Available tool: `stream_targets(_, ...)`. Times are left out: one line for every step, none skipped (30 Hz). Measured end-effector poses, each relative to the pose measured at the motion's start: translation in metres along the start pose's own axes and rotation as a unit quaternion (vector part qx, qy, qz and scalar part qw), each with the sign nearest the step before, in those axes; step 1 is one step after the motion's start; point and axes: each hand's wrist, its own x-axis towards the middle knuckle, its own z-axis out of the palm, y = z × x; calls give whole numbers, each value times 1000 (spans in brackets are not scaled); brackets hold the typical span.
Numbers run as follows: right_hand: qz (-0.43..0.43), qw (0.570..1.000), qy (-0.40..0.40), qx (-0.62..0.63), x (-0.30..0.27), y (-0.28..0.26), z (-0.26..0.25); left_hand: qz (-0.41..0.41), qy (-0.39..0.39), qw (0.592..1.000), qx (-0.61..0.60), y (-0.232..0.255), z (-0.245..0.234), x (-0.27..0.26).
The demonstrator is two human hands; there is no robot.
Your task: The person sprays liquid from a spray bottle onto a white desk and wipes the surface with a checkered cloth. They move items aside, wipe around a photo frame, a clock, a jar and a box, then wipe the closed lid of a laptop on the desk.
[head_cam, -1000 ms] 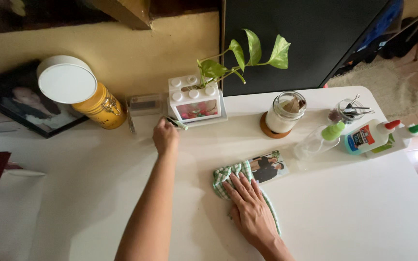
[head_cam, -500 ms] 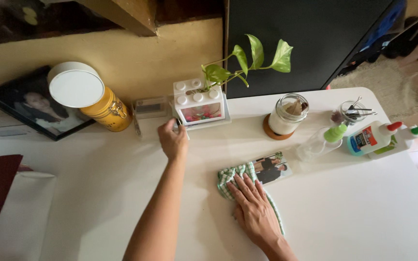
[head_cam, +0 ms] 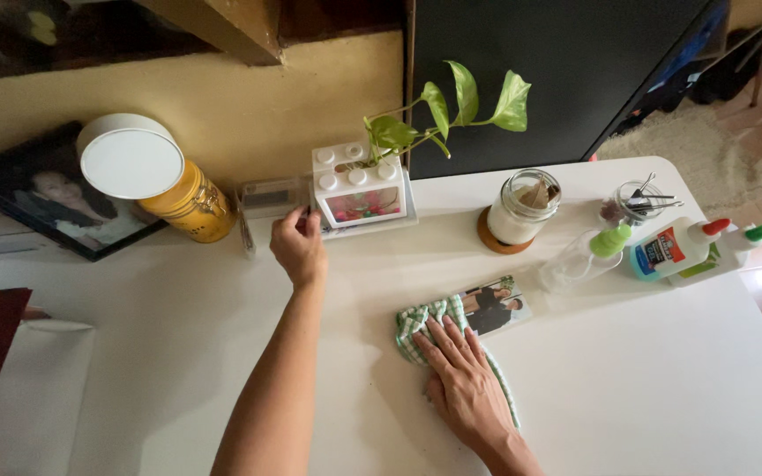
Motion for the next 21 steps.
stream_targets(7,1000,-6,-4,0,0,0,7,2,1000,-2,-1,1,0)
stream_targets(13,1000,-12,-7,1,-1,0,13,4,1000,-4,-3,4,1)
stream_targets(10,1000,-5,-5,1,-1,0,19,5,1000,-6,-5,6,3)
stream_targets(7,1000,1,-2,1,-2,1,28,-5,999,18,-6,9,5)
stream_targets(5,1000,7,0,0,-1,1,37,-17,998,41,-6,12,5)
stream_targets(7,1000,7,0,0,-1,2,46,-28,997,64,-7,14,4)
stream_targets(7,1000,6,1,-1,-1,2,47,-36,995,82,-7,11,1)
stream_targets(7,1000,5,1,-2,-1,3,47,-44,993,100,-7,8,-4)
stream_targets(5,1000,8,2,-1,-1,3,50,-51,990,117,-5,3,-7)
stream_targets(2,1000,10,4,-1,-1,3,51,-65,993,83,-3,-5,-14)
stream_targets(0,1000,14,5,-1,-1,3,52,-79,994,49,-2,-15,-24)
stream_targets(0,1000,16,4,0,-1,3,54,-93,994,14,1,-22,-29)
stream_targets(2,1000,17,3,0,-1,3,56,-100,993,16,5,-25,-32)
stream_targets(3,1000,18,1,-1,0,2,58,-108,992,18,8,-26,-38)
stream_targets(5,1000,13,2,-1,-1,3,60,-114,991,20,11,-26,-41)
stream_targets(7,1000,8,2,-1,-2,3,58,-112,991,35,14,-22,-41)
stream_targets(9,1000,2,2,-1,-1,3,55,-110,991,50,17,-15,-40)
stream_targets(7,1000,1,4,-1,-2,3,52,-108,991,64,17,-11,-39)
stream_targets(6,1000,0,6,-1,-1,2,61,-88,993,59,16,-6,-38)
stream_targets(4,1000,-1,7,0,-1,2,69,-67,994,53,15,0,-36)
stream_targets(5,1000,-1,1,0,0,1,77,-47,995,48,12,4,-36)
